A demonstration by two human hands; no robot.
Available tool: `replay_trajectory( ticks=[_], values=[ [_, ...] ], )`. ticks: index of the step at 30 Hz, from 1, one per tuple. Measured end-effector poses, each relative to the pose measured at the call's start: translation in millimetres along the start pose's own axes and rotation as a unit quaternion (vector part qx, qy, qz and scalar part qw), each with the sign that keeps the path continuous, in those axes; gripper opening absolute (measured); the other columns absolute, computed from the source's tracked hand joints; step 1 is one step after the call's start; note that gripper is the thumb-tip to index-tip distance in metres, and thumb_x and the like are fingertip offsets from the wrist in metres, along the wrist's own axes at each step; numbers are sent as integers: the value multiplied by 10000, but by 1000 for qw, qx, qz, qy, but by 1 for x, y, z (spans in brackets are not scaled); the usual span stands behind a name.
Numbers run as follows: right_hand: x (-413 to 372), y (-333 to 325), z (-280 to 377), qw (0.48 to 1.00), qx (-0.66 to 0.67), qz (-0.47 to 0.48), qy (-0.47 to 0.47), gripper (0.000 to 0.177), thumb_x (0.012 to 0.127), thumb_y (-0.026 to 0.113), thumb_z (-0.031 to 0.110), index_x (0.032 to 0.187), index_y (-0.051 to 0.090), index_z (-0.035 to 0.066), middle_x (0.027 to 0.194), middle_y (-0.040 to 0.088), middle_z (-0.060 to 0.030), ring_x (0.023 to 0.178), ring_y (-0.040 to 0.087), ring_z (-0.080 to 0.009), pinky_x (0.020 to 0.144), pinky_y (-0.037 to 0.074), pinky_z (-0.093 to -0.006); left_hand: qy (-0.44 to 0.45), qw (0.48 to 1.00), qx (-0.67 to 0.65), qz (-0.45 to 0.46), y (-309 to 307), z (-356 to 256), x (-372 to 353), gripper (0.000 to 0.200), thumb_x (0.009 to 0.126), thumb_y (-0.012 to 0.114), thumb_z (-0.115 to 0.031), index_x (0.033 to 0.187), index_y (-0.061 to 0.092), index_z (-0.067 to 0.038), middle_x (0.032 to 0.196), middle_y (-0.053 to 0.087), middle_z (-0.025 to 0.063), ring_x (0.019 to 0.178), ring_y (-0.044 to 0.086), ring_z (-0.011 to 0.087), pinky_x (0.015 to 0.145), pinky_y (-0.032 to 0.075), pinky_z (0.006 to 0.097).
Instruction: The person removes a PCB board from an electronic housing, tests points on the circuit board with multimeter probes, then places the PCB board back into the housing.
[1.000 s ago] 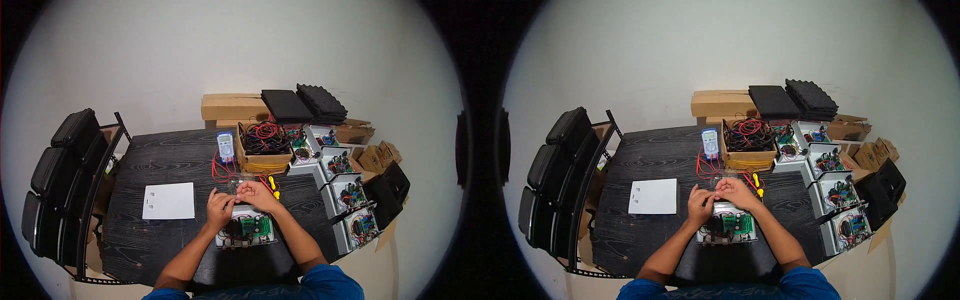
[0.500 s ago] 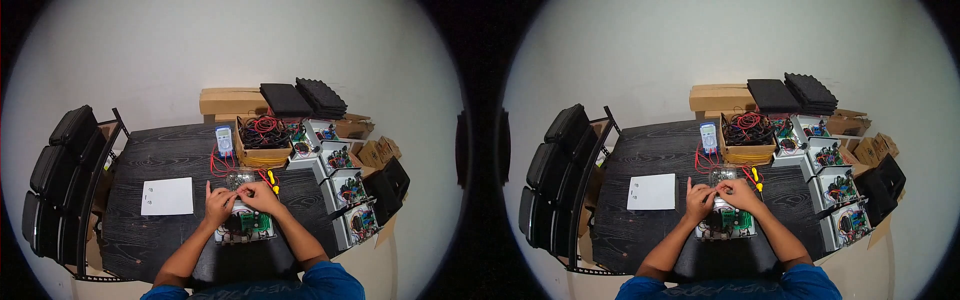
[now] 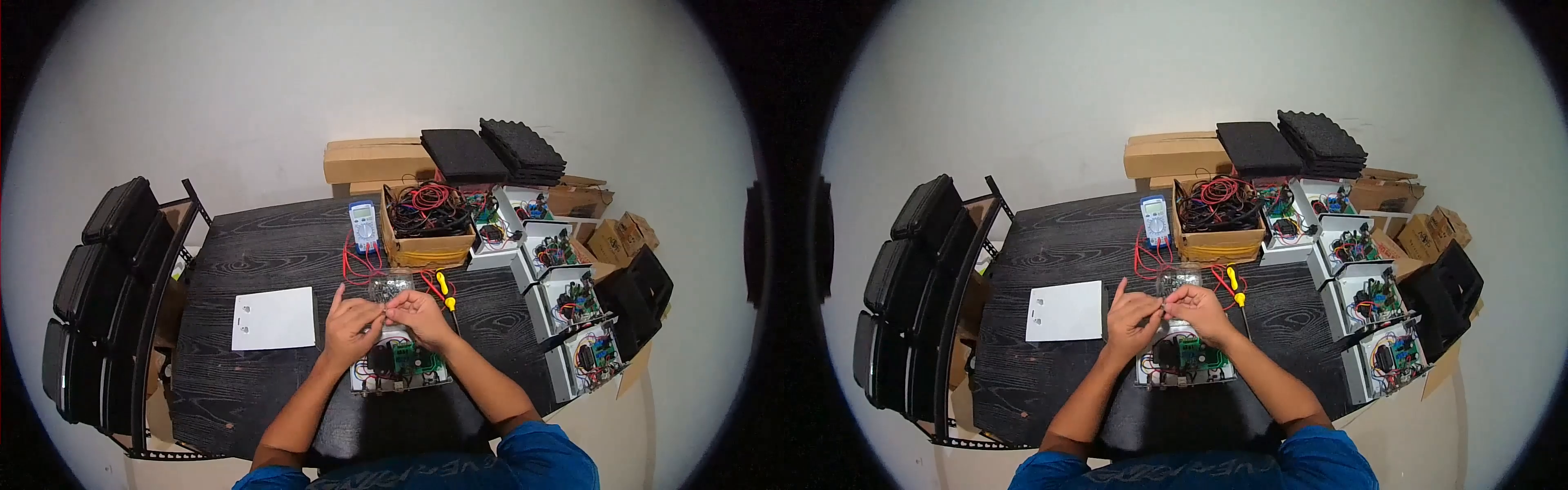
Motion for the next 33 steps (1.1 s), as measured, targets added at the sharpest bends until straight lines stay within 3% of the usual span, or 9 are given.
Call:
replay_trajectory(
  ticks=[3,9,11,12,14,20,28,31,33],
  values=[
    [-1,4,2,1000,-13,7,-12,114,966,741,-11,1067,690,-28,1003,762,-106,895,747,-153,840,612,-276,32,999,32,12,-6,-8,4,177,820,864,-107,989,813,-100,939,776,28,932,727,205,1212,353,600],
    [-6,14,14,988,-138,27,56,134,995,718,60,1108,720,-12,948,751,-40,847,704,-98,795,579,-258,31,998,36,43,-14,-7,-4,159,810,864,-110,954,798,-102,924,766,24,921,720,216,1185,392,579],
    [-3,4,11,959,-278,40,39,150,990,725,84,1108,732,-8,946,754,-29,818,686,-78,759,563,-245,7,998,11,59,-13,2,-11,159,801,862,-104,942,789,-95,929,769,29,912,716,227,1170,403,585],
    [-2,2,13,936,-347,45,31,158,988,729,96,1108,739,-5,945,756,-23,804,677,-69,741,555,-238,2,994,17,110,-11,4,-12,147,809,857,-120,939,790,-103,937,765,20,927,709,224,1168,402,582],
    [-4,2,20,903,-425,54,18,219,957,752,153,1114,743,1,901,754,-36,761,666,-83,708,546,-255,-10,977,31,212,-10,7,-15,125,823,846,-151,932,791,-119,952,756,4,957,695,219,1165,401,578],
    [-5,0,24,865,-497,62,1,277,931,762,197,1137,739,13,851,743,-66,746,680,-129,716,559,-301,21,934,135,330,6,15,-33,142,827,832,-222,956,810,-167,988,699,-44,1041,633,198,1244,280,651],
    [-9,14,34,819,-563,107,29,261,912,739,237,1106,740,63,836,755,-91,746,745,-237,712,579,-370,50,920,185,343,11,11,-38,99,847,801,-256,913,809,-184,923,632,-45,991,609,191,1246,246,698],
    [-12,13,25,747,-645,156,-41,225,879,739,218,1057,757,81,886,776,-109,791,761,-293,716,586,-415,35,902,206,378,10,7,-36,156,872,783,-280,990,824,-187,908,658,-22,983,633,196,1251,231,694],
    [-16,16,21,726,-659,192,-38,225,863,748,237,1040,777,101,910,782,-110,834,758,-314,760,576,-439,14,891,206,404,10,7,-38,214,878,781,-311,1042,831,-184,910,690,-5,993,658,198,1253,220,695]
  ],
)
Point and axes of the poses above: each hand's wrist, its own x-axis towards the middle knuckle, its own y-axis out of the palm, z = x × y, the point moved 4 cm from there along x, towards the middle knuckle
